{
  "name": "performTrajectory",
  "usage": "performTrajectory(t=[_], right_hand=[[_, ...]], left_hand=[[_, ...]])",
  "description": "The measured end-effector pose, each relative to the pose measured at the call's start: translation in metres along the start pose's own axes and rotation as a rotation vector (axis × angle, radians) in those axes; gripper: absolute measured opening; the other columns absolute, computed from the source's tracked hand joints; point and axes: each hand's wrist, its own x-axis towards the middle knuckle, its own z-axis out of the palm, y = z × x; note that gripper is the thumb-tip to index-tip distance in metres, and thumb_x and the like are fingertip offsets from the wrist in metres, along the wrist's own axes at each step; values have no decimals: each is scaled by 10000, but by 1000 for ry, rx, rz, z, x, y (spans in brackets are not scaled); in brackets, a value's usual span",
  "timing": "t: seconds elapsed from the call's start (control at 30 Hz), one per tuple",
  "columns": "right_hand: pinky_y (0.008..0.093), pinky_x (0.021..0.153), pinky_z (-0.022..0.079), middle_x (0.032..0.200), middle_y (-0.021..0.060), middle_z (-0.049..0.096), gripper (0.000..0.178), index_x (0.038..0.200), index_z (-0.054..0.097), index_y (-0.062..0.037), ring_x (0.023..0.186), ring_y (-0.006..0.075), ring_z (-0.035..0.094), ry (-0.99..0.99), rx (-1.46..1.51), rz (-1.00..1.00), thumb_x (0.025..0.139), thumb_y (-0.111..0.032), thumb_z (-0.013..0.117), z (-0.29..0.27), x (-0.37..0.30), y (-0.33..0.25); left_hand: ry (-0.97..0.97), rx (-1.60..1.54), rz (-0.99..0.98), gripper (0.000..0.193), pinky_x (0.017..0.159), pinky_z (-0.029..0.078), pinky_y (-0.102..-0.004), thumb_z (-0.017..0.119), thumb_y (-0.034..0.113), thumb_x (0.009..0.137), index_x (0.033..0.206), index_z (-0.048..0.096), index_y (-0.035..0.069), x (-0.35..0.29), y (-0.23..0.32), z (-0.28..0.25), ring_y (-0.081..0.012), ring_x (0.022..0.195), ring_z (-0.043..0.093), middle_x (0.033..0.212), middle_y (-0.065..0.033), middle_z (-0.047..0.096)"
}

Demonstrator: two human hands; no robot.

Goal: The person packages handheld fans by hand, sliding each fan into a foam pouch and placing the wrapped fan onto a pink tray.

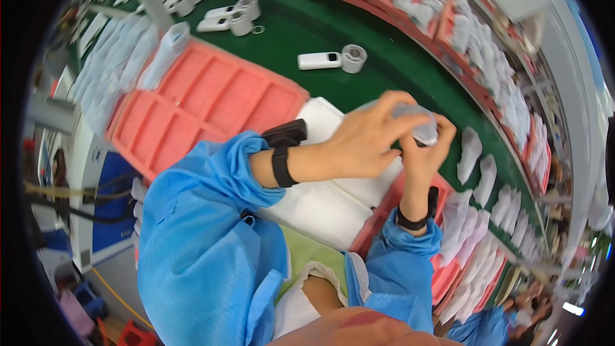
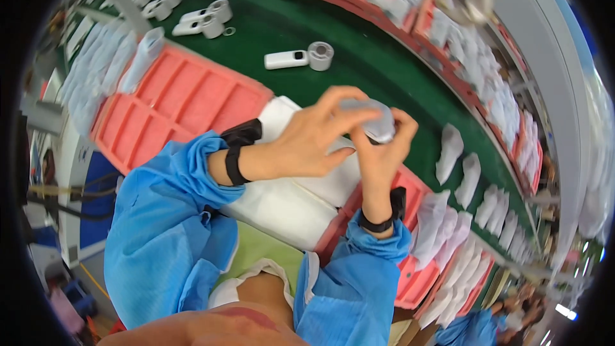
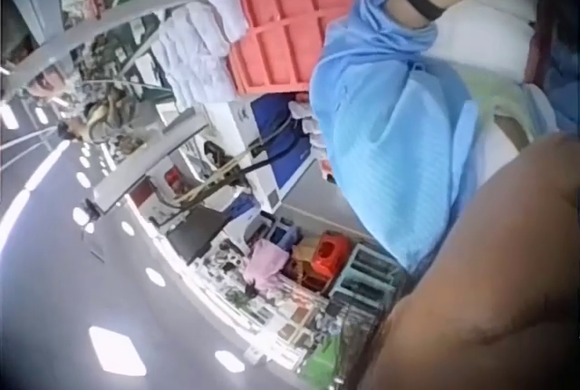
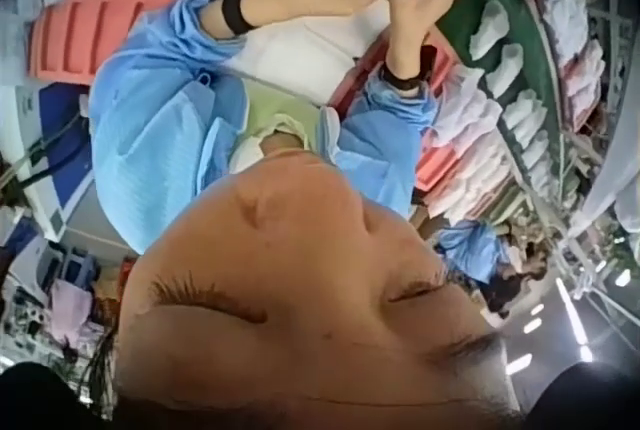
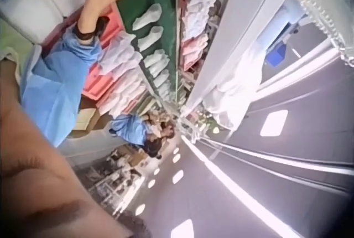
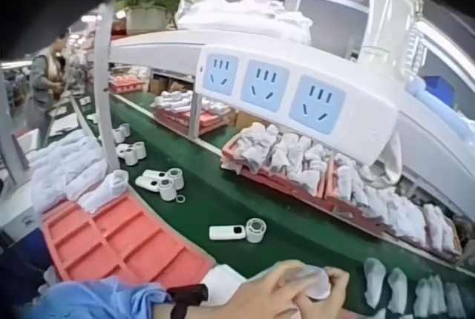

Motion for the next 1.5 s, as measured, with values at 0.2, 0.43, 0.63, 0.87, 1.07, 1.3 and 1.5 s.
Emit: performTrajectory(t=[0.2, 0.43, 0.63, 0.87, 1.07, 1.3, 1.5], right_hand=[[289, 743, 496, 1028, 88, 532, 540, 1095, 479, -26, 957, 193, 554, -116, 108, -21, 681, -110, 816, 5, -11, -5], [302, 789, 506, 1123, 102, 554, 612, 1214, 496, -34, 1049, 203, 557, -335, 238, -122, 684, -58, 802, -19, 0, -28], [374, 792, 501, 1154, 130, 595, 595, 1209, 531, 4, 1019, 206, 593, -482, 120, -305, 676, -97, 775, -23, 16, -1], [382, 715, 491, 878, 196, 619, 384, 1052, 584, 16, 769, 376, 619, -323, 2, -190, 705, -98, 701, -14, 17, 0], [418, 695, 490, 876, 194, 593, 398, 1052, 536, 20, 801, 420, 596, -66, -301, -311, 684, -20, 684, -5, 1, -13], [430, 684, 488, 930, 177, 585, 449, 1054, 521, -3, 850, 400, 592, -55, -409, -389, 650, 5, 717, 1, -2, -15], [437, 668, 487, 928, 172, 571, 418, 1021, 516, -6, 854, 391, 588, -20, -394, -330, 666, -22, 736, 16, -3, -15]], left_hand=[[-33, 72, -47, 674, 757, 525, -339, 759, 13, 632, 1261, 543, 124, 3, -23, 9, -278, 947, 618, 1137, -120, 553], [-53, -292, -106, 592, 856, 491, -318, 777, 34, 669, 1214, 557, 103, 12, -30, -7, -232, 1023, 590, 1140, -97, 570], [-224, -845, -220, 375, 924, 429, -285, 713, 23, 783, 1131, 576, 51, 13, -19, -27, -162, 1121, 524, 1244, -99, 530], [259, -600, -319, 346, 905, 417, -326, 708, 39, 770, 1098, 598, 58, 20, -21, -20, -179, 1115, 513, 1246, -98, 514], [247, -462, -119, 405, 897, 395, -299, 772, 42, 738, 1102, 594, 40, 7, -32, -16, -170, 1131, 492, 1264, -76, 485], [279, -569, -122, 439, 959, 379, -323, 806, 62, 708, 1092, 595, 33, 7, -18, -11, -199, 1161, 476, 1286, -91, 438], [146, -498, 17, 330, 1018, 359, -385, 763, 36, 744, 1036, 610, 22, 7, -18, -15, -230, 1199, 460, 1337, -114, 418]])
